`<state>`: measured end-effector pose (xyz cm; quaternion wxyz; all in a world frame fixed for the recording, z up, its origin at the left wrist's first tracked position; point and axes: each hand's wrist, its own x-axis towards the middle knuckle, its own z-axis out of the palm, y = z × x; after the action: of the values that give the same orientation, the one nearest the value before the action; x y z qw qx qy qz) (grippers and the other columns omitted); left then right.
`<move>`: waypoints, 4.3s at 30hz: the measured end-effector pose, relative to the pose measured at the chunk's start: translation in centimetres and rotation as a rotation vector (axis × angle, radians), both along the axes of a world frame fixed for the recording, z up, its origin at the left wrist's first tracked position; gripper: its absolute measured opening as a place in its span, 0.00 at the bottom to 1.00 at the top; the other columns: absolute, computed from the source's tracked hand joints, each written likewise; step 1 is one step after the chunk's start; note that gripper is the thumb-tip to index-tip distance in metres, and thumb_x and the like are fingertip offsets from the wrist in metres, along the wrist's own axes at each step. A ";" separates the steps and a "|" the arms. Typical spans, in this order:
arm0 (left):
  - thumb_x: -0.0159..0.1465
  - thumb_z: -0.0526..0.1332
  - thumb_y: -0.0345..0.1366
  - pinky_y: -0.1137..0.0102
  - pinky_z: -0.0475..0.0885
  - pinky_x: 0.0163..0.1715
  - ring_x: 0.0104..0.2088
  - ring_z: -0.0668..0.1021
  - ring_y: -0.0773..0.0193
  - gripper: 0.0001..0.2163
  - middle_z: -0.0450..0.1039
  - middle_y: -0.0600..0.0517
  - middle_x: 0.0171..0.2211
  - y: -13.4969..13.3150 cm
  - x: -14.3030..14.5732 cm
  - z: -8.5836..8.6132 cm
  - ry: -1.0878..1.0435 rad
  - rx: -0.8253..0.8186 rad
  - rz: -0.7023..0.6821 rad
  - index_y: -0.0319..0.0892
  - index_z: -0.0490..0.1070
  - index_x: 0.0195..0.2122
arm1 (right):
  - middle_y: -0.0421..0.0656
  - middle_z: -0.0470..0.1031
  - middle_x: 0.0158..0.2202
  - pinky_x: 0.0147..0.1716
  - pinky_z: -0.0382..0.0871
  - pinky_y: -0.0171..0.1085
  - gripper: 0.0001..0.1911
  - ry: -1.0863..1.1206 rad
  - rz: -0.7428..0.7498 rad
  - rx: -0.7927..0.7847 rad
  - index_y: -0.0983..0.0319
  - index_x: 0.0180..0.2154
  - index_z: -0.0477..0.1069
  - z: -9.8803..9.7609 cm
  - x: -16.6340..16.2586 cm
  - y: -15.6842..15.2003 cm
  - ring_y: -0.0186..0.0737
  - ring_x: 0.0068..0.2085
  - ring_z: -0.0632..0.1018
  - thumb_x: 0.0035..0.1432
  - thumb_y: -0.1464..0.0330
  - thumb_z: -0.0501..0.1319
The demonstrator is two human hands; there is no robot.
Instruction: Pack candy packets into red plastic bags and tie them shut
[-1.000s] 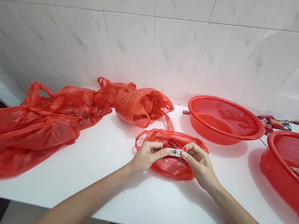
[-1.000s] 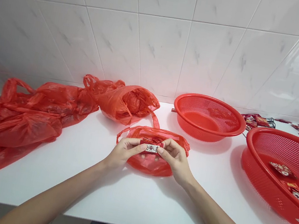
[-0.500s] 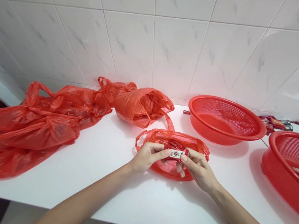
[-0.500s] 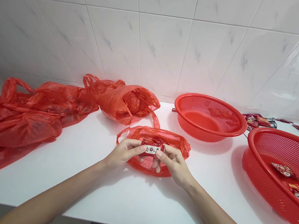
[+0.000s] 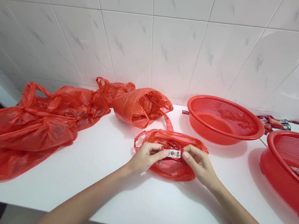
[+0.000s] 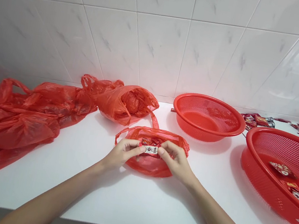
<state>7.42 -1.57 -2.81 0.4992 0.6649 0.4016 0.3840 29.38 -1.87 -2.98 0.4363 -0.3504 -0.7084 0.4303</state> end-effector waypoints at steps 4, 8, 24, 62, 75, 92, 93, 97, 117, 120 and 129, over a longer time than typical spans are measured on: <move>0.64 0.61 0.41 0.67 0.70 0.33 0.29 0.75 0.62 0.11 0.75 0.53 0.26 0.4 -0.8 -0.5 0.314 0.235 0.154 0.41 0.76 0.28 | 0.44 0.79 0.36 0.38 0.73 0.41 0.13 -0.207 -0.183 0.145 0.59 0.36 0.72 -1.0 1.1 1.5 0.43 0.37 0.78 0.66 0.57 0.59; 0.61 0.62 0.33 0.57 0.74 0.48 0.43 0.80 0.53 0.12 0.80 0.47 0.43 0.7 -1.3 -1.0 0.519 0.380 0.255 0.43 0.78 0.46 | 0.50 0.80 0.48 0.47 0.73 0.54 0.16 -0.540 -0.199 0.246 0.59 0.48 0.73 -2.9 1.6 2.5 0.55 0.48 0.78 0.58 0.65 0.65; 0.66 0.59 0.32 0.51 0.70 0.60 0.59 0.74 0.49 0.17 0.71 0.43 0.57 0.6 -0.9 -2.0 0.571 0.446 0.177 0.43 0.74 0.56 | 0.48 0.81 0.46 0.47 0.76 0.52 0.15 -0.328 -0.215 0.276 0.59 0.49 0.72 -2.8 1.0 2.1 0.51 0.46 0.80 0.59 0.68 0.61; 0.60 0.64 0.29 0.55 0.71 0.59 0.57 0.75 0.52 0.24 0.72 0.45 0.54 1.4 -0.5 -3.3 0.508 0.387 0.319 0.45 0.69 0.59 | 0.53 0.74 0.58 0.60 0.64 0.61 0.21 -0.634 -0.146 0.458 0.57 0.58 0.71 -4.1 -0.7 1.4 0.57 0.59 0.73 0.63 0.65 0.63; 0.60 0.61 0.25 0.57 0.75 0.54 0.52 0.79 0.55 0.25 0.76 0.47 0.54 1.6 -1.2 -2.8 0.417 0.467 0.317 0.46 0.70 0.58 | 0.57 0.72 0.60 0.59 0.66 0.61 0.33 -0.634 -0.304 0.263 0.63 0.65 0.60 -3.7 1.4 2.5 0.59 0.59 0.74 0.58 0.69 0.58; 0.64 0.57 0.27 0.52 0.67 0.63 0.62 0.72 0.52 0.18 0.68 0.44 0.60 1.4 -2.7 -1.1 0.556 0.637 0.291 0.46 0.74 0.53 | 0.56 0.65 0.66 0.59 0.67 0.61 0.21 -0.652 -0.294 0.410 0.57 0.56 0.72 -1.9 3.3 2.4 0.61 0.65 0.68 0.63 0.61 0.61; 0.63 0.57 0.27 0.52 0.67 0.64 0.62 0.71 0.51 0.18 0.67 0.44 0.60 1.5 -3.1 -1.0 0.577 0.654 0.322 0.46 0.75 0.52 | 0.56 0.63 0.67 0.59 0.66 0.62 0.22 -0.695 -0.310 0.392 0.57 0.57 0.71 -1.8 3.9 2.6 0.62 0.66 0.67 0.61 0.62 0.62; 0.60 0.59 0.28 0.52 0.71 0.59 0.57 0.75 0.49 0.16 0.73 0.44 0.55 2.1 -4.6 -0.4 0.645 0.583 0.432 0.45 0.79 0.47 | 0.55 0.71 0.60 0.52 0.73 0.57 0.36 -0.740 -0.294 0.245 0.55 0.65 0.62 -1.2 6.2 3.1 0.59 0.58 0.75 0.56 0.65 0.65; 0.57 0.66 0.30 0.71 0.75 0.38 0.33 0.79 0.68 0.04 0.79 0.56 0.33 0.9 -8.2 15.9 -0.625 0.138 0.251 0.44 0.76 0.33 | 0.36 0.75 0.23 0.23 0.68 0.34 0.29 0.133 -0.345 -0.041 0.56 0.44 0.78 13.6 8.4 3.3 0.33 0.24 0.74 0.39 0.55 0.78; 0.58 0.65 0.29 0.71 0.74 0.41 0.36 0.79 0.67 0.04 0.80 0.56 0.35 0.0 -7.7 17.8 -0.630 0.218 0.246 0.44 0.77 0.34 | 0.36 0.74 0.21 0.25 0.68 0.35 0.23 0.005 -0.423 0.044 0.56 0.41 0.79 15.4 7.8 3.3 0.32 0.23 0.72 0.43 0.56 0.76; 0.53 0.68 0.32 0.68 0.76 0.38 0.35 0.80 0.62 0.05 0.81 0.53 0.35 -2.0 -6.7 18.0 -0.571 0.253 0.288 0.45 0.79 0.32 | 0.37 0.78 0.27 0.33 0.76 0.38 0.17 0.364 -0.309 0.157 0.56 0.32 0.78 15.4 4.6 3.9 0.36 0.30 0.79 0.40 0.59 0.78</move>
<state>0.72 -3.58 15.18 0.4455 0.5238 0.2846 0.6680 34.02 2.05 12.41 0.6432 -0.3362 -0.5875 0.3580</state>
